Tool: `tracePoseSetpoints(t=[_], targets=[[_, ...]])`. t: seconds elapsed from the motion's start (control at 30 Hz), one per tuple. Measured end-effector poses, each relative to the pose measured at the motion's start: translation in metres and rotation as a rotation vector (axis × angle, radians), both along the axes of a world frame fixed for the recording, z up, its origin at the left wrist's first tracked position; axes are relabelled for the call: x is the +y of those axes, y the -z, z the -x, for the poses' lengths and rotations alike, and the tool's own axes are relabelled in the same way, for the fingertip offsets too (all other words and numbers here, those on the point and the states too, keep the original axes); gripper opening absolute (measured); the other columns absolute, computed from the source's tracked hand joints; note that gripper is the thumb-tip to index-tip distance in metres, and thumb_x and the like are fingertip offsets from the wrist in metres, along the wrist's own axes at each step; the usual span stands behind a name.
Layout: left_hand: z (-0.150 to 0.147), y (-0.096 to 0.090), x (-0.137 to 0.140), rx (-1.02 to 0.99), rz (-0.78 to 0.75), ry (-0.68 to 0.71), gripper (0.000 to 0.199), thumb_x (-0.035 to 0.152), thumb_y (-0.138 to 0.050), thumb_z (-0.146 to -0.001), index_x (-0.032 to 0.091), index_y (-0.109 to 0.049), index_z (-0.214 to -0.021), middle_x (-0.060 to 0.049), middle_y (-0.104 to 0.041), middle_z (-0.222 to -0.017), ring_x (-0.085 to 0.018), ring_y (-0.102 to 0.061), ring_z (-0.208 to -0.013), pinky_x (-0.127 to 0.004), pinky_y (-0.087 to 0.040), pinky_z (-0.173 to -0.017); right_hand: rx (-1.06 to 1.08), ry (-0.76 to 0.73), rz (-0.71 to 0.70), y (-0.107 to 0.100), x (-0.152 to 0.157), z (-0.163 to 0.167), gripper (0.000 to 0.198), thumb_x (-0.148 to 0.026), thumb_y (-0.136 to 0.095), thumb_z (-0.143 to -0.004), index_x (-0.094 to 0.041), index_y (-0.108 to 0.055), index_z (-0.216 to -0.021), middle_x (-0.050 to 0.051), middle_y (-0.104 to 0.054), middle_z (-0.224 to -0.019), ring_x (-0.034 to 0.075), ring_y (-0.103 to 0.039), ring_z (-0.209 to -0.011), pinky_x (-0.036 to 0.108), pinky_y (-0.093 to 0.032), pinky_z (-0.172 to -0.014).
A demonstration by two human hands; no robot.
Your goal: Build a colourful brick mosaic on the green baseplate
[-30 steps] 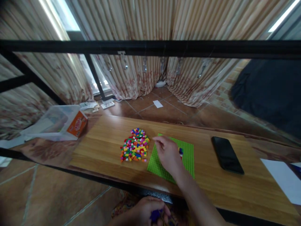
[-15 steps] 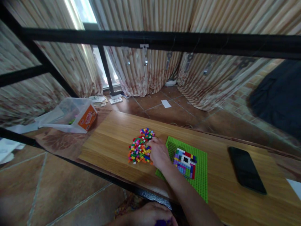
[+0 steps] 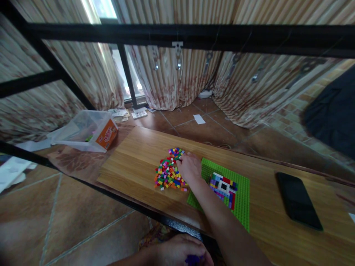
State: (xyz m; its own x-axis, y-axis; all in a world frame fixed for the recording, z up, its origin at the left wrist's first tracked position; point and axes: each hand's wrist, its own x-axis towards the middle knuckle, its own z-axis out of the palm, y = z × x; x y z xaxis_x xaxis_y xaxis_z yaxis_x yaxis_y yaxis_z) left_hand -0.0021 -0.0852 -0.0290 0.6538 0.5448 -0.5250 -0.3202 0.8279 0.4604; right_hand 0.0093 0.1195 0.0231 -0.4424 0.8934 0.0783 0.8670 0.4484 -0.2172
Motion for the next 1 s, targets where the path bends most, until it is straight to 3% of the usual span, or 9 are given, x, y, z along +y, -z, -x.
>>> tracePoseSetpoints(t=[0.23,0.33,0.43,0.6,0.7,0.8,1.0], targets=[[-0.001,0.004,-0.001,0.001,0.033,0.022,0.024,0.034,-0.06,-0.075,0.012,-0.071,-0.075,-0.006,-0.063,-0.068,-0.011,-0.05,-0.054,-0.024,-0.034,-0.053,0.08,-0.023,0.03,-0.005,-0.002,0.004,0.017,-0.023,-0.059,-0.081,-0.02,-0.075,-0.076,0.011,-0.069,-0.088,0.024,-0.062,-0.089,0.035,-0.044,-0.083],[-0.003,0.008,-0.004,0.003,0.042,-0.002,0.028,0.035,-0.059,-0.076,0.01,-0.071,-0.079,-0.007,-0.063,-0.069,-0.011,-0.05,-0.055,-0.024,-0.034,-0.053,0.265,0.007,0.094,-0.009,-0.01,-0.006,0.018,-0.026,-0.058,-0.083,-0.02,-0.075,-0.083,0.009,-0.071,-0.091,0.023,-0.063,-0.088,0.035,-0.045,-0.083],[-0.002,0.003,-0.005,0.011,0.051,-0.045,0.031,0.038,-0.061,-0.074,0.009,-0.07,-0.079,-0.008,-0.063,-0.07,-0.01,-0.048,-0.053,-0.023,-0.03,-0.049,0.563,0.054,0.262,-0.009,-0.021,-0.024,0.02,-0.03,-0.057,-0.083,-0.022,-0.075,-0.087,0.005,-0.073,-0.088,0.02,-0.065,-0.081,0.033,-0.047,-0.077],[0.021,-0.027,0.015,0.047,0.064,-0.239,0.032,0.04,-0.063,-0.072,0.01,-0.065,-0.082,-0.001,-0.054,-0.063,-0.004,-0.035,-0.042,-0.02,-0.015,-0.039,1.117,0.263,0.614,-0.01,-0.046,-0.049,0.03,-0.043,-0.069,-0.069,-0.019,-0.072,-0.086,0.002,-0.071,-0.073,0.016,-0.063,-0.064,0.03,-0.05,-0.064],[0.043,-0.049,0.04,0.119,0.034,-0.472,0.032,0.041,-0.067,-0.071,0.013,-0.061,-0.083,0.006,-0.045,-0.059,-0.002,-0.027,-0.04,-0.017,-0.011,-0.039,1.288,0.338,0.74,-0.017,-0.061,-0.051,0.034,-0.046,-0.075,-0.062,-0.018,-0.07,-0.081,0.001,-0.068,-0.066,0.014,-0.06,-0.058,0.029,-0.05,-0.061],[0.056,-0.066,0.06,0.226,-0.08,-0.635,0.036,0.043,-0.07,-0.07,0.014,-0.059,-0.086,0.007,-0.043,-0.059,-0.001,-0.025,-0.041,-0.015,-0.012,-0.039,1.382,0.334,0.786,-0.023,-0.073,-0.047,0.036,-0.046,-0.077,-0.062,-0.018,-0.069,-0.082,0.0,-0.068,-0.067,0.013,-0.059,-0.059,0.027,-0.048,-0.06],[0.048,-0.079,0.073,0.452,-0.355,-0.774,0.035,0.05,-0.066,-0.075,0.018,-0.053,-0.083,0.009,-0.042,-0.053,-0.002,-0.024,-0.039,-0.016,-0.017,-0.039,1.452,0.361,0.799,-0.026,-0.088,-0.04,0.036,-0.045,-0.079,-0.06,-0.017,-0.073,-0.083,0.003,-0.071,-0.079,0.014,-0.06,-0.069,0.026,-0.045,-0.062]])
